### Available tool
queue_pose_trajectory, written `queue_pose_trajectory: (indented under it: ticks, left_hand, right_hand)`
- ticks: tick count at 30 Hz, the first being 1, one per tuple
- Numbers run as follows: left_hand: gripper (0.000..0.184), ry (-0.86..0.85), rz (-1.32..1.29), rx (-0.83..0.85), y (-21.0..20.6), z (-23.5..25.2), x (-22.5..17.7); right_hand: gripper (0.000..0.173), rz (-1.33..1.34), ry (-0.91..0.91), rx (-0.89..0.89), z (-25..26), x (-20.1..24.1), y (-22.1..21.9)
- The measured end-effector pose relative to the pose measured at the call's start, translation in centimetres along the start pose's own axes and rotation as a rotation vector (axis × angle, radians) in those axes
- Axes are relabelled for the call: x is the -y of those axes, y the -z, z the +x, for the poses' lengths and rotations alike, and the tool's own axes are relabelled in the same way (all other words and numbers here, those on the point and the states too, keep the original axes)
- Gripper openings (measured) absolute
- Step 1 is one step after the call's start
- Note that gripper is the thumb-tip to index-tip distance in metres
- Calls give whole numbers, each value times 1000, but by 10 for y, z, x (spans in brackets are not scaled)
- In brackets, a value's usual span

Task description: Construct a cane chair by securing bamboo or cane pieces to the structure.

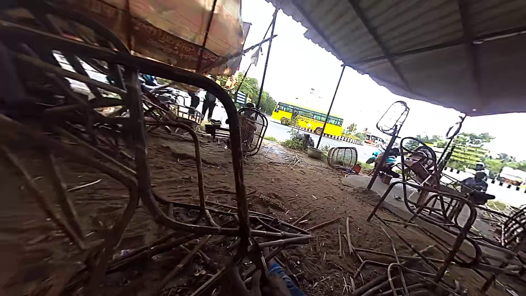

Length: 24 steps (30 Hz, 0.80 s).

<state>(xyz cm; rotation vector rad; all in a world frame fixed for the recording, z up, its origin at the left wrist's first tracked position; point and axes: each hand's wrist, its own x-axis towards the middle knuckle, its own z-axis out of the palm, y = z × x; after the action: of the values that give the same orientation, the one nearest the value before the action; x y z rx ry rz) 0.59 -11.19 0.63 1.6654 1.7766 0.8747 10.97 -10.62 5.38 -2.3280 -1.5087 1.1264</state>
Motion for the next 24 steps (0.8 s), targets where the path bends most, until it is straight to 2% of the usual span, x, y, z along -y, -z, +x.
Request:
queue_pose_trajectory:
  ticks: [1,2,4,6,7,9,12,16,18,20,22,24]
  left_hand:
    - [54,-91,-52,-123,-1,13,2]
    - [49,-161,-79,-171,-1,29,1]
    - [36,-206,-56,-93,-1,58,-2]
    - [29,-187,-31,8,-5,73,-5]
    - [27,-187,-41,-10,-9,76,-4]
    - [23,-183,-112,-68,-16,79,0]
    - [22,-165,-154,-29,-15,77,4]
    - [20,-91,-177,55,-16,76,9]
    - [22,-30,-203,71,-18,68,19]
    - [24,15,-255,53,-17,67,22]
    - [25,47,-246,85,-14,69,19]
    - [22,57,-268,61,-20,72,24]
  right_hand:
    - [44,-15,35,-18,22,-16,-9]
    - [46,-17,99,-53,53,-40,-22]
    - [48,34,156,-44,85,-69,-32]
    - [41,111,179,-44,80,-75,-25]
    - [37,136,184,-45,74,-73,-18]
    - [35,140,151,-12,66,-65,-2]
    - [43,67,71,117,55,-55,21]
    - [37,-255,-17,220,45,-36,47]
    - [32,-437,-119,332,37,-3,60]
    - [22,-557,-144,360,33,22,72]
    - [27,-633,-161,419,44,35,82]
    - [44,-716,-191,472,63,49,88]
